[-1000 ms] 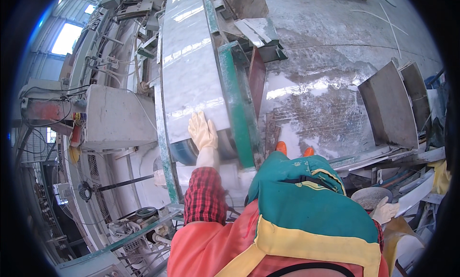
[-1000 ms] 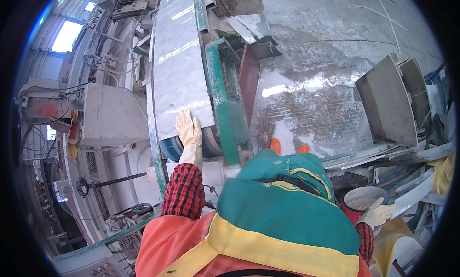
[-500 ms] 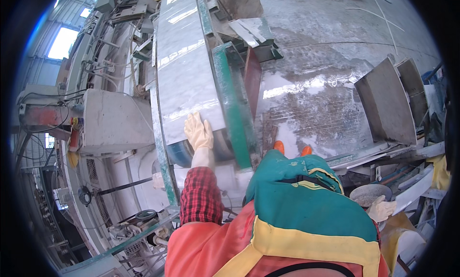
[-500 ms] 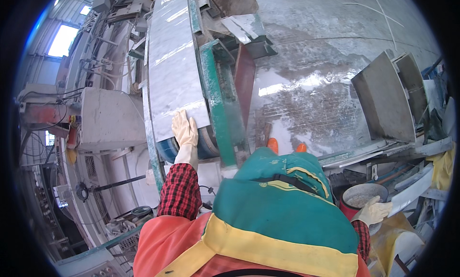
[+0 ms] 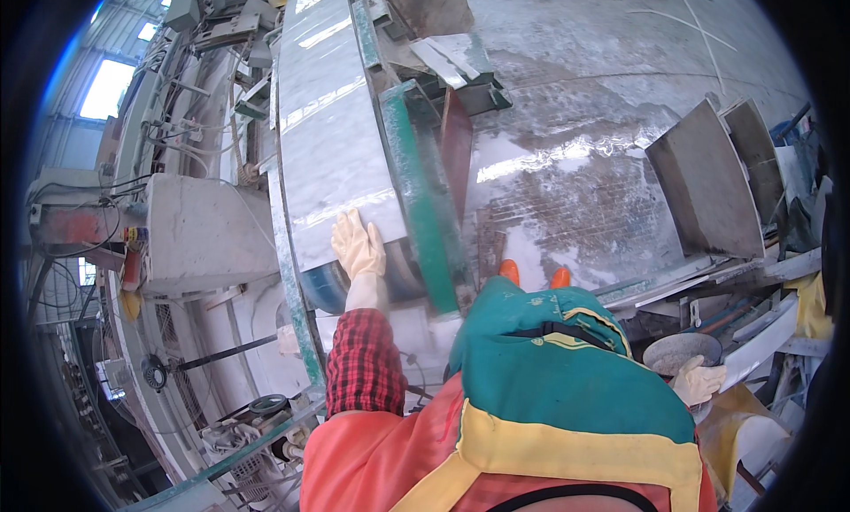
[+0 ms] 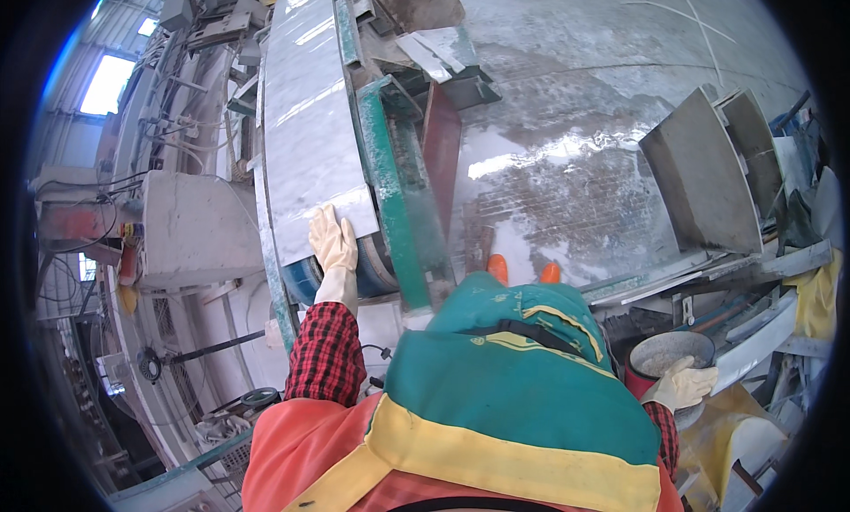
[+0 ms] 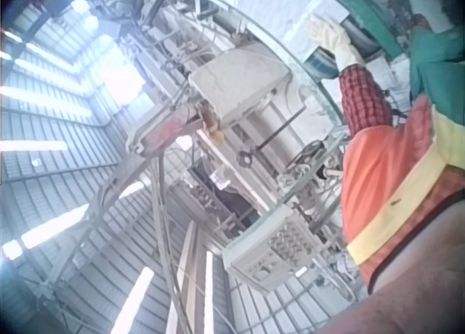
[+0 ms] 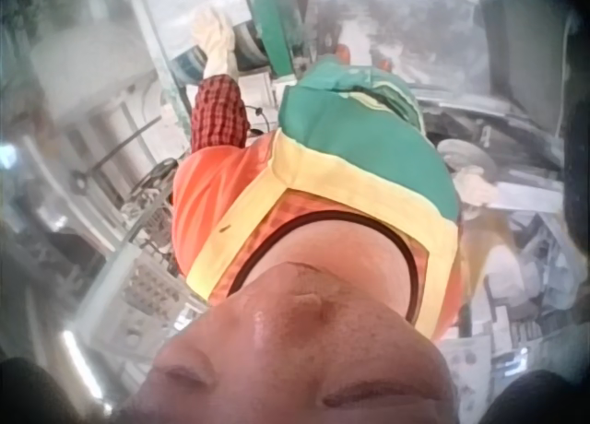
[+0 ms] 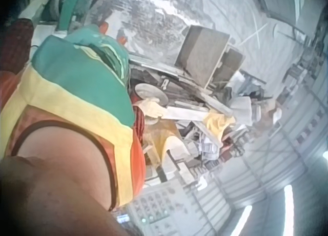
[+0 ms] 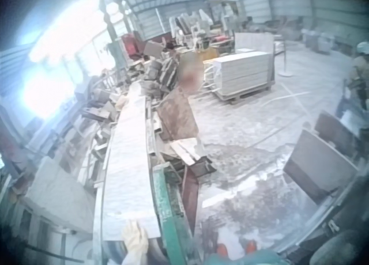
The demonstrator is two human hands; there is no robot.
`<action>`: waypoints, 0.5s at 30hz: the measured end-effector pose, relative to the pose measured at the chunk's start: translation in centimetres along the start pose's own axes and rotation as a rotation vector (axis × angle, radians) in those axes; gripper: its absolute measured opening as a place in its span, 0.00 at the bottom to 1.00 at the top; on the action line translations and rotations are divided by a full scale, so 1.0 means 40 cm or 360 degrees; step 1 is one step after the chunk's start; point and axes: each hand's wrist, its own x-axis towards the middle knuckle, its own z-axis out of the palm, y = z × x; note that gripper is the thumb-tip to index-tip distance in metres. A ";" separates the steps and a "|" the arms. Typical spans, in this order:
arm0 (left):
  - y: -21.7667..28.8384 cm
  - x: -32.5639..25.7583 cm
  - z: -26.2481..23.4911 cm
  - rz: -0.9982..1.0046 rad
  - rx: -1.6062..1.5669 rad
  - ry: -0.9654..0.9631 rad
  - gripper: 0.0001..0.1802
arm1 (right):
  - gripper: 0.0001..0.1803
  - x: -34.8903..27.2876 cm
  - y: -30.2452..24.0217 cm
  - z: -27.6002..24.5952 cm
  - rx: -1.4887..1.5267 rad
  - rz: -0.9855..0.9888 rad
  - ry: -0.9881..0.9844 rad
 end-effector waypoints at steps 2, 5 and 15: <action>-0.002 0.005 0.004 0.0005 -0.0004 -0.0003 0.33 | 0.40 -0.007 0.006 0.009 -0.0001 0.0012 -0.0013; -0.019 0.012 0.008 0.0022 -0.0090 0.0003 0.32 | 0.40 0.004 0.033 0.033 0.0286 0.0108 -0.0055; -0.002 0.027 -0.021 0.0013 0.0019 -0.0073 0.34 | 0.35 0.177 0.228 0.107 -0.0312 -0.0592 -0.0431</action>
